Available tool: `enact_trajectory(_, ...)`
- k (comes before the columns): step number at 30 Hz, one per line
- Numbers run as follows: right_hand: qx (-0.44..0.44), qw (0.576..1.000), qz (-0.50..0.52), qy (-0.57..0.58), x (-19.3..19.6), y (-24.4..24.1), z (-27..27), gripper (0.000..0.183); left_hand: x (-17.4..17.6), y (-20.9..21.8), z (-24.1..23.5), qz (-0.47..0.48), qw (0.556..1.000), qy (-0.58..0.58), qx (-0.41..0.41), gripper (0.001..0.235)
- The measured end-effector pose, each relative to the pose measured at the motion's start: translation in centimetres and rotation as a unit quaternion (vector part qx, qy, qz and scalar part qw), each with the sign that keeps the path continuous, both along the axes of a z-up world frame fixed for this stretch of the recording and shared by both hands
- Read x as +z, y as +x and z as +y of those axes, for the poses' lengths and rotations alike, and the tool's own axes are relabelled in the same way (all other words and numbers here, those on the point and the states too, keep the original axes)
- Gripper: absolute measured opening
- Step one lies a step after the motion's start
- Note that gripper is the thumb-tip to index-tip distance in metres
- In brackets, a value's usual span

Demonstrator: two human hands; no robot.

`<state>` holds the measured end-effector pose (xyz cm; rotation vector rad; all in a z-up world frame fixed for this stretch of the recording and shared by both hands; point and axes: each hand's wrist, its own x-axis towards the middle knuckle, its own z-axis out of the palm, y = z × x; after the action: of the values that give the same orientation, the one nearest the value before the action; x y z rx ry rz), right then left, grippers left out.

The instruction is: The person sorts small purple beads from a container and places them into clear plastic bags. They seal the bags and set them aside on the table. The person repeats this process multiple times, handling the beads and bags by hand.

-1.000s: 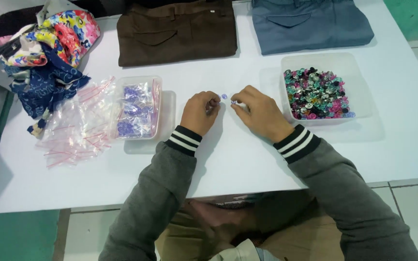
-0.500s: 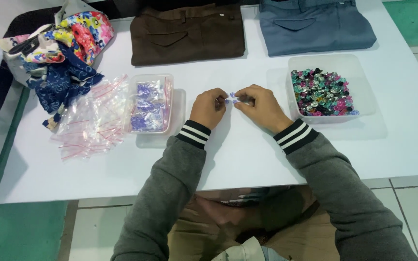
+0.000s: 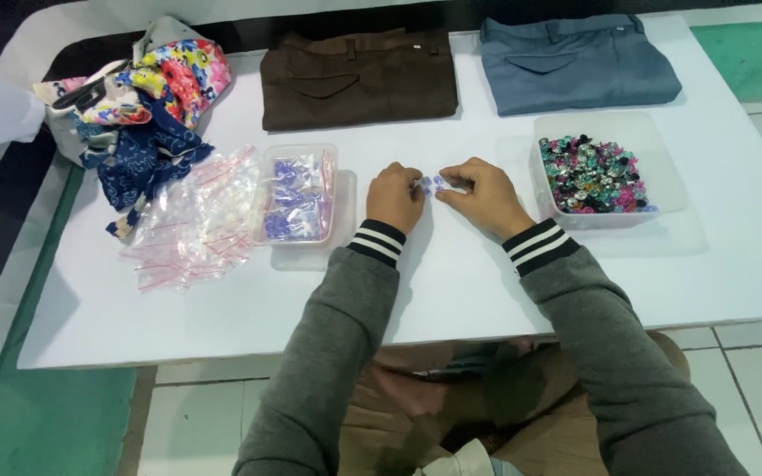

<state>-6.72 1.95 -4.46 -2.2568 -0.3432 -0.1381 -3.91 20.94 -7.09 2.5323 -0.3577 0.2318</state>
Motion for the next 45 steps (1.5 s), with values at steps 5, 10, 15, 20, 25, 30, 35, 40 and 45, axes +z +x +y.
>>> enact_trajectory(5, -0.011, 1.0, 0.003, 0.008, -0.3, 0.1, 0.2, 0.034, 0.5, -0.4, -0.3, -0.002, 1.0, -0.01, -0.016, 0.027)
enact_trajectory(10, -0.016, 1.0, 0.002, 0.01, -0.5, 0.1, 0.1, 0.036, 1.0, -1.0, 0.2, 0.012, 0.998, -0.045, -0.051, 0.036)
enact_trajectory(15, -0.02, 1.0, -0.002, 0.022, -1.1, 0.3, -0.1, 0.035, 0.8, -0.7, 0.1, 0.023, 0.994, -0.08, -0.072, 0.038)
enact_trajectory(20, -0.024, 0.999, 0.004, 0.02, -0.7, 0.0, 0.0, 0.034, 0.7, -0.7, 0.5, 0.025, 0.995, -0.075, -0.056, 0.038)
enact_trajectory(25, -0.025, 0.999, 0.02, 0.019, -0.7, -0.2, 0.0, 0.031, -0.4, -0.2, 0.3, 0.031, 0.996, -0.063, -0.052, 0.037)
enact_trajectory(30, -0.026, 0.999, 0.01, 0.016, -0.4, 0.0, 0.1, 0.028, -0.3, 0.1, 0.0, 0.031, 0.998, -0.049, -0.022, 0.031)
enact_trajectory(35, -0.024, 1.0, 0.014, 0.014, -0.2, -0.2, 0.3, 0.025, 0.1, -0.3, -0.1, 0.029, 0.998, -0.051, -0.016, 0.026)
enact_trajectory(40, -0.023, 0.999, 0.019, 0.016, -0.1, 0.2, 0.0, 0.023, -0.5, 0.1, -0.1, 0.016, 0.998, -0.067, -0.016, 0.024)
enact_trajectory(45, -0.021, 1.0, -0.001, 0.005, -0.5, 0.4, -0.3, 0.023, -1.5, 0.6, 0.1, -0.017, 0.996, -0.085, -0.029, 0.023)
